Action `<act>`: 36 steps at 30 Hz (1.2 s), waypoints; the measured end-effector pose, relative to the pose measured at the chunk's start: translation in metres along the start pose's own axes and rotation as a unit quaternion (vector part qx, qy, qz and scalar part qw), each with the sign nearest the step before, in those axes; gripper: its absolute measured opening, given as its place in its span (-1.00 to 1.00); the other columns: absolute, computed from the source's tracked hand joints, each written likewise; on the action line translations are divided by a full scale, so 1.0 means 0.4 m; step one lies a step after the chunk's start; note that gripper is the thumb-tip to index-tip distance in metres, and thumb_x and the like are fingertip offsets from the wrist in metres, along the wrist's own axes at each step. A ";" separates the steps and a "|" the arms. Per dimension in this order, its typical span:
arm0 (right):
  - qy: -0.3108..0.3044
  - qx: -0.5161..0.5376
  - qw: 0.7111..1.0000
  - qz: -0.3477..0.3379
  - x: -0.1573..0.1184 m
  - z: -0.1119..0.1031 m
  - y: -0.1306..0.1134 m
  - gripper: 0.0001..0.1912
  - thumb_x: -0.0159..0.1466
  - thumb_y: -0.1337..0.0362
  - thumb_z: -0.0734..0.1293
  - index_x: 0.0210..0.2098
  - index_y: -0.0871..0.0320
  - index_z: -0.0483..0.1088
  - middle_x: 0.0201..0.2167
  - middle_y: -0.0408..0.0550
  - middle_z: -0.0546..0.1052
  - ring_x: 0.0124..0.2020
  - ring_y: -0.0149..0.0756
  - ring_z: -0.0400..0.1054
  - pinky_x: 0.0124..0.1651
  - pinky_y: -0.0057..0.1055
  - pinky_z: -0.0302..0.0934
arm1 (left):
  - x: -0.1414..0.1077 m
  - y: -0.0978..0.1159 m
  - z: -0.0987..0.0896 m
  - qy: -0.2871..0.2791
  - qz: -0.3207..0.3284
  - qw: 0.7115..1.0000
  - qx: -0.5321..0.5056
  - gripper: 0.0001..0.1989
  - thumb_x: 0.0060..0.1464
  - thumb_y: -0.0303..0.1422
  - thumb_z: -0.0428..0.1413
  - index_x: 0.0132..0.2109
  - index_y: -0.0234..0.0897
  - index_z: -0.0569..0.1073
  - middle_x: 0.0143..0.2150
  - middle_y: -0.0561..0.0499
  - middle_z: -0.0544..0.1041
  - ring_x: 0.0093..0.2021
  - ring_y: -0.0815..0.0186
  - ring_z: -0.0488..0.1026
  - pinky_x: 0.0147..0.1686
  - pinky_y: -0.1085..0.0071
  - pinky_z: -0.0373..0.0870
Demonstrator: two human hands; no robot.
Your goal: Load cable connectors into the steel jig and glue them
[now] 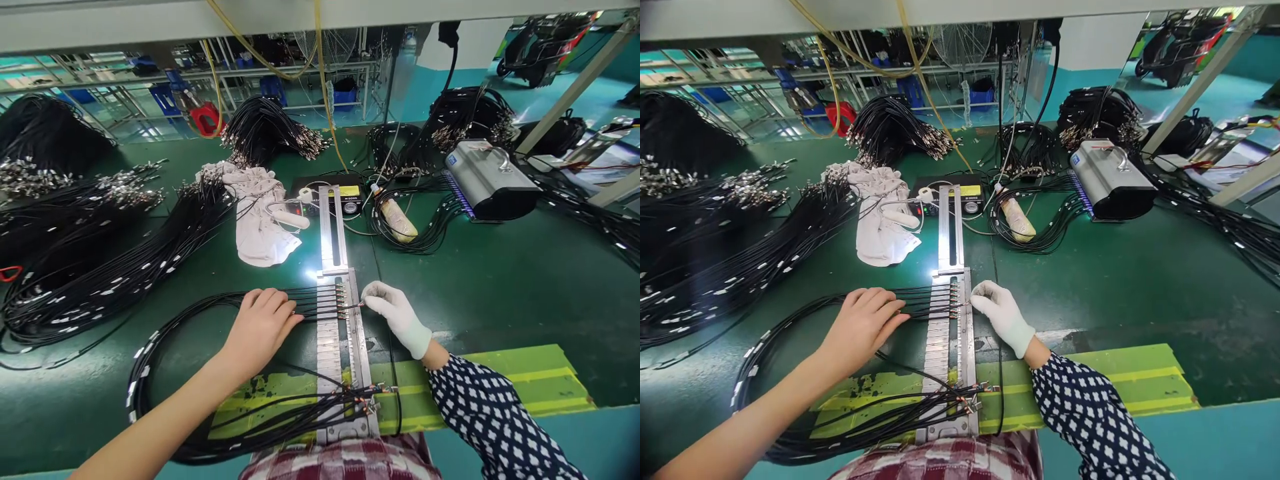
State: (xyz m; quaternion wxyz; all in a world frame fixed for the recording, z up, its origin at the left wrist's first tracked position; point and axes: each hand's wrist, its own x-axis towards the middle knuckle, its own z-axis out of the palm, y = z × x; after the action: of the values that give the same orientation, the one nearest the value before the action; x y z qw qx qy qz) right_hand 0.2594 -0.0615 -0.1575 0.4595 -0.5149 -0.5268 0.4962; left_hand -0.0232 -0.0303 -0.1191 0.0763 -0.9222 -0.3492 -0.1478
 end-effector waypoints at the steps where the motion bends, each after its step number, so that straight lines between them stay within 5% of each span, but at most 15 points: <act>1: -0.003 0.013 1.000 0.009 -0.001 0.004 -0.003 -0.76 0.19 0.10 0.33 -0.43 0.15 0.36 -0.49 -0.18 0.35 -0.42 -0.33 0.19 -0.31 -0.36 0.11 | 0.004 0.015 -0.001 0.013 0.005 1.000 0.012 -0.75 0.37 -0.30 -0.04 -0.06 -0.32 0.49 -0.15 -0.14 0.55 -0.10 0.08 0.42 -0.08 0.13 0.22; 6: -0.001 -0.002 1.000 0.009 -0.005 0.004 0.006 -0.73 0.22 0.06 0.32 -0.36 0.15 0.40 -0.41 -0.13 0.42 -0.33 -0.28 0.29 -0.19 -0.31 0.20 | 0.040 0.087 0.055 0.055 0.044 0.990 -0.126 -0.80 0.36 -0.42 -0.08 -0.07 -0.33 0.44 -0.21 -0.13 0.54 -0.22 0.21 0.44 -0.21 0.28 0.38; 13: 0.075 -0.073 0.995 0.004 0.014 -0.017 0.055 -0.62 0.29 -0.04 0.28 -0.13 0.13 0.42 -0.13 0.04 0.51 -0.10 -0.16 0.41 -0.02 -0.20 0.30 | -0.025 0.021 0.121 -0.010 0.038 0.946 -0.323 -0.82 0.36 -0.42 -0.03 -0.05 -0.28 0.46 -0.24 -0.05 0.53 -0.24 0.32 0.46 -0.22 0.41 0.43; 18: 0.089 -0.098 0.991 -0.008 0.025 -0.010 0.066 -0.67 0.31 -0.01 0.27 -0.15 0.11 0.44 -0.14 0.02 0.51 -0.10 -0.16 0.41 -0.03 -0.20 0.32 | -0.057 -0.004 0.143 -0.011 0.021 0.941 -0.337 -0.77 0.37 -0.41 -0.04 0.02 -0.27 0.48 -0.24 -0.06 0.52 -0.24 0.32 0.46 -0.22 0.41 0.44; 28: 0.081 -0.115 0.990 -0.024 0.023 -0.010 0.070 -0.71 0.35 0.04 0.26 -0.15 0.12 0.43 -0.14 0.02 0.51 -0.11 -0.18 0.42 -0.07 -0.23 0.33 | -0.055 -0.020 0.153 -0.027 0.102 0.968 -0.229 -0.68 0.36 -0.48 -0.16 0.06 -0.30 0.45 -0.30 -0.05 0.49 -0.31 0.31 0.41 -0.28 0.41 0.42; 36: 0.075 -0.125 0.989 -0.030 0.023 -0.012 0.072 -0.76 0.35 0.10 0.26 -0.16 0.11 0.45 -0.14 0.00 0.51 -0.09 -0.18 0.42 -0.04 -0.23 0.33 | -0.041 -0.030 0.144 -0.049 0.111 0.962 -0.244 -0.67 0.35 -0.48 -0.16 0.07 -0.30 0.45 -0.30 -0.06 0.49 -0.32 0.31 0.41 -0.31 0.42 0.40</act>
State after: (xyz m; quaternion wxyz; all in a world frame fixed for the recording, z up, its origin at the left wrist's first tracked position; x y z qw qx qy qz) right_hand 0.2664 -0.0527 -0.1862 0.4442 -0.5881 -0.5640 0.3724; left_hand -0.0303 -0.0177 -0.1783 -0.1519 -0.9519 -0.2013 -0.1740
